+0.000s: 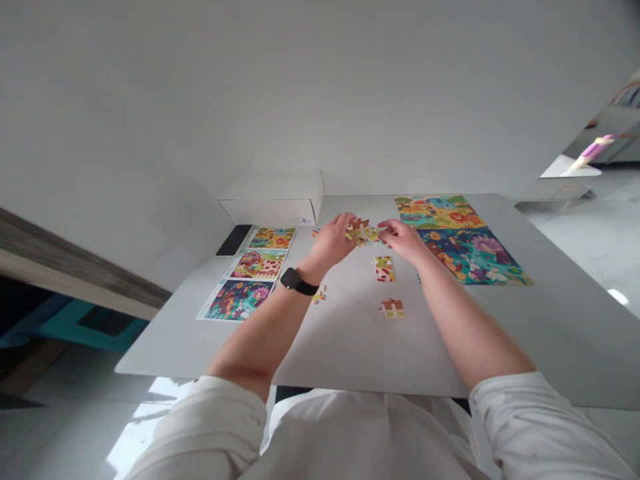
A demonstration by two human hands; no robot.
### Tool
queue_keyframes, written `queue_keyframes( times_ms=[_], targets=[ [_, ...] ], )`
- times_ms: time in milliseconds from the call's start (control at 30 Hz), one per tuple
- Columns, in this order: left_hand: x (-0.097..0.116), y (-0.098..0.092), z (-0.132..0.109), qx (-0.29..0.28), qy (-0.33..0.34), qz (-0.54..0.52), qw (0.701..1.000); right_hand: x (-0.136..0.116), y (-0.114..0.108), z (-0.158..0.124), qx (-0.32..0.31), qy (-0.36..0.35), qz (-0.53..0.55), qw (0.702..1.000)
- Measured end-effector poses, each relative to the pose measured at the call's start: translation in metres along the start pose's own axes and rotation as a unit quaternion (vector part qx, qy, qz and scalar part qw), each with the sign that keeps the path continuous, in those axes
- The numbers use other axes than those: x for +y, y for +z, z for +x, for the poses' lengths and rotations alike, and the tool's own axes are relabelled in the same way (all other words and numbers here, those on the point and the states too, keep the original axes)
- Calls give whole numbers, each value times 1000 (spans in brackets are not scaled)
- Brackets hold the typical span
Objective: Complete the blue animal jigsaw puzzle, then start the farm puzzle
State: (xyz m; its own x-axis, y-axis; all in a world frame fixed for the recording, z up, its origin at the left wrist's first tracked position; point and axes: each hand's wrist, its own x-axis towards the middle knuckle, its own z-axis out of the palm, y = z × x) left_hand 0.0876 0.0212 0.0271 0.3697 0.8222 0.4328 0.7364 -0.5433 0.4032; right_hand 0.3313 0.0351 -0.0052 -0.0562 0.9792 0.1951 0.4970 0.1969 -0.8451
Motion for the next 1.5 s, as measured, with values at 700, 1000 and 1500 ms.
queue_keyframes(
  times_ms=[700, 1000, 1500],
  targets=[
    [16, 34, -115, -40, 78, -216, 973, 3, 19, -114, -90, 32, 104, 990],
    [13, 35, -113, -25, 58, -275, 959, 5, 17, -116, -79, 7, 84, 993],
    [15, 34, -106, -100, -83, -264, 956, -5, 20, -122, -113, -26, 25, 993]
  ],
)
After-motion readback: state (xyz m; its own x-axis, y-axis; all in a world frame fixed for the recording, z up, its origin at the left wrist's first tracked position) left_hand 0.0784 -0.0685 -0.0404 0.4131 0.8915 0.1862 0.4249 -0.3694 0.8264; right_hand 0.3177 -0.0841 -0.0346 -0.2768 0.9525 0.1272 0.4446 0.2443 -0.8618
